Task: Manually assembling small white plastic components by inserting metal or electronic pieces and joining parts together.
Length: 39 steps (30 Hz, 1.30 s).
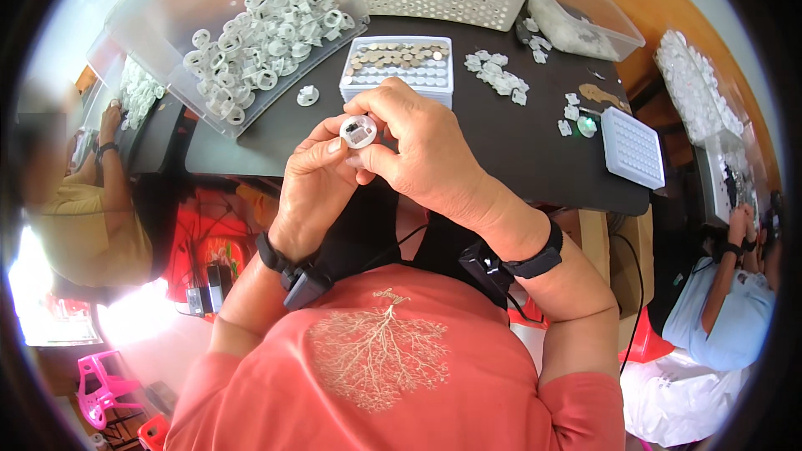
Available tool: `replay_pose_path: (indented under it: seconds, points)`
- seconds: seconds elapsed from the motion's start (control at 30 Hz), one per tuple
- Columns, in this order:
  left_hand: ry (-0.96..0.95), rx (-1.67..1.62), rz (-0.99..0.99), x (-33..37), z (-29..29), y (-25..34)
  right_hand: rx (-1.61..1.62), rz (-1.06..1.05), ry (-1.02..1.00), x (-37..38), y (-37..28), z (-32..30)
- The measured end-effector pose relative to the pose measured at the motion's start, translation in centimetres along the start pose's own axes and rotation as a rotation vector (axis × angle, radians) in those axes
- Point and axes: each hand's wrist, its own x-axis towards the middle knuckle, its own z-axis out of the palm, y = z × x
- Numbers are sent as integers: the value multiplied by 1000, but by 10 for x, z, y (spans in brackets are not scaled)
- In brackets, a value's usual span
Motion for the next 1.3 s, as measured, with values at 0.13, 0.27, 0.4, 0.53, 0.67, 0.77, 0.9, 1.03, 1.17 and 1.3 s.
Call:
replay_pose_path:
  seconds: [0.13,0.27,0.4,0.53,0.67,0.77,0.9,1.03,1.17,1.3]
  points:
    - [-33,-63,-52,1,7,-7,-23,-20,26,-8,3,-9]
    - [-38,-48,-95,5,5,-11,17,-21,57,-15,6,-10]
    - [-18,-20,-65,8,7,-12,-11,14,69,-17,3,-11]
    - [-13,8,-81,9,6,-12,-30,9,73,-16,9,-13]
    - [-24,21,-111,9,8,-9,-47,-45,29,-13,8,-19]
    - [-33,3,-117,9,12,-7,-53,-68,9,-11,10,-23]
    - [-60,-76,-88,10,7,-4,75,15,-51,-5,7,-26]
    - [-44,-125,-76,13,7,4,202,130,-140,7,3,-26]
    - [17,-142,-33,12,-8,6,128,68,-147,20,8,-14]
    - [98,-98,-5,12,-13,16,-108,-69,-89,51,14,-18]
